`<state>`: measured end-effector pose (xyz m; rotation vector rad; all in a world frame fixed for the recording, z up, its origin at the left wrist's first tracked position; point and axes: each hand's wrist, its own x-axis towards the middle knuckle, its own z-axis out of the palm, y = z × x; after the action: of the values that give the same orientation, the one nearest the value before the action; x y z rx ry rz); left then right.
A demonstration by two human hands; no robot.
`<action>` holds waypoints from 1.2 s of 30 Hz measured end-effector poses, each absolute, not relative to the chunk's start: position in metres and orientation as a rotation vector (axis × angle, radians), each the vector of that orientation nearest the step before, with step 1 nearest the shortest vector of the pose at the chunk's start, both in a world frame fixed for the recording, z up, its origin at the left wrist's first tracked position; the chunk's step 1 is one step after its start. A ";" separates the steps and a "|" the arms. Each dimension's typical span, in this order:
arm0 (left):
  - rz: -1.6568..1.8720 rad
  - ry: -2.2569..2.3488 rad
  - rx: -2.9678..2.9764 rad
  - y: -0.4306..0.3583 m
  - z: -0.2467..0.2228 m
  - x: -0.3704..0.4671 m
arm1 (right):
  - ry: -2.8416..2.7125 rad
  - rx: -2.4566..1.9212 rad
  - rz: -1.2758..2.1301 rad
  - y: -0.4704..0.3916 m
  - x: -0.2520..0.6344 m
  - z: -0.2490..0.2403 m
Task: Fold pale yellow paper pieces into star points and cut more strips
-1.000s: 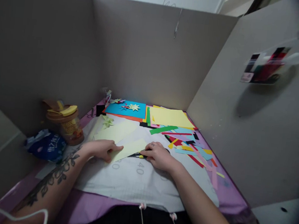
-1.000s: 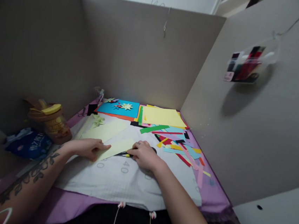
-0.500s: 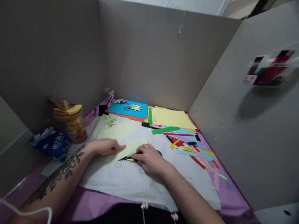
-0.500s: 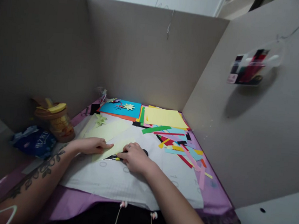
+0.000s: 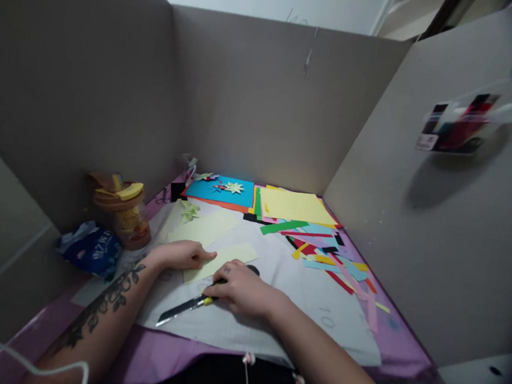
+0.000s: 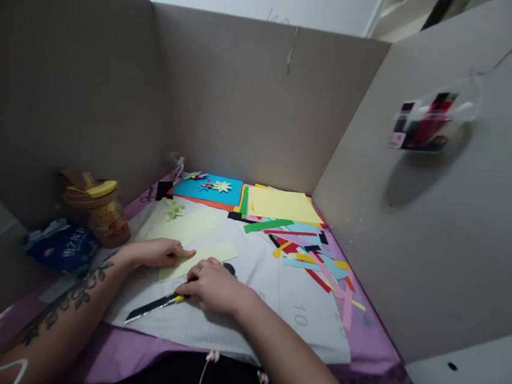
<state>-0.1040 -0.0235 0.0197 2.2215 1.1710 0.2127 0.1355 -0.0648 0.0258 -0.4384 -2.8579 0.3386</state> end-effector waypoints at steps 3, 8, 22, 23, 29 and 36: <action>0.189 1.149 2.178 -0.025 0.022 -0.106 | -2.791 -0.470 0.358 -0.052 0.161 0.034; 0.227 1.188 2.172 -0.028 0.022 -0.108 | -2.426 -1.045 0.270 0.002 0.242 0.038; 0.166 1.729 2.096 -0.051 0.029 -0.055 | -2.367 -1.738 -0.071 0.077 0.270 0.021; 0.116 1.728 2.059 -0.049 0.032 -0.052 | -2.451 -1.587 0.019 0.075 0.256 0.025; 0.016 1.744 1.858 -0.042 0.039 -0.040 | -2.725 -0.675 0.843 0.056 0.184 0.030; 0.128 1.693 1.740 -0.037 0.034 -0.047 | -2.380 -0.777 1.183 0.049 0.168 -0.007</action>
<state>-0.0475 -0.0366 0.0345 1.7398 1.6933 0.1277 0.1682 0.0488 -0.0067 -0.7771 -2.3796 1.1834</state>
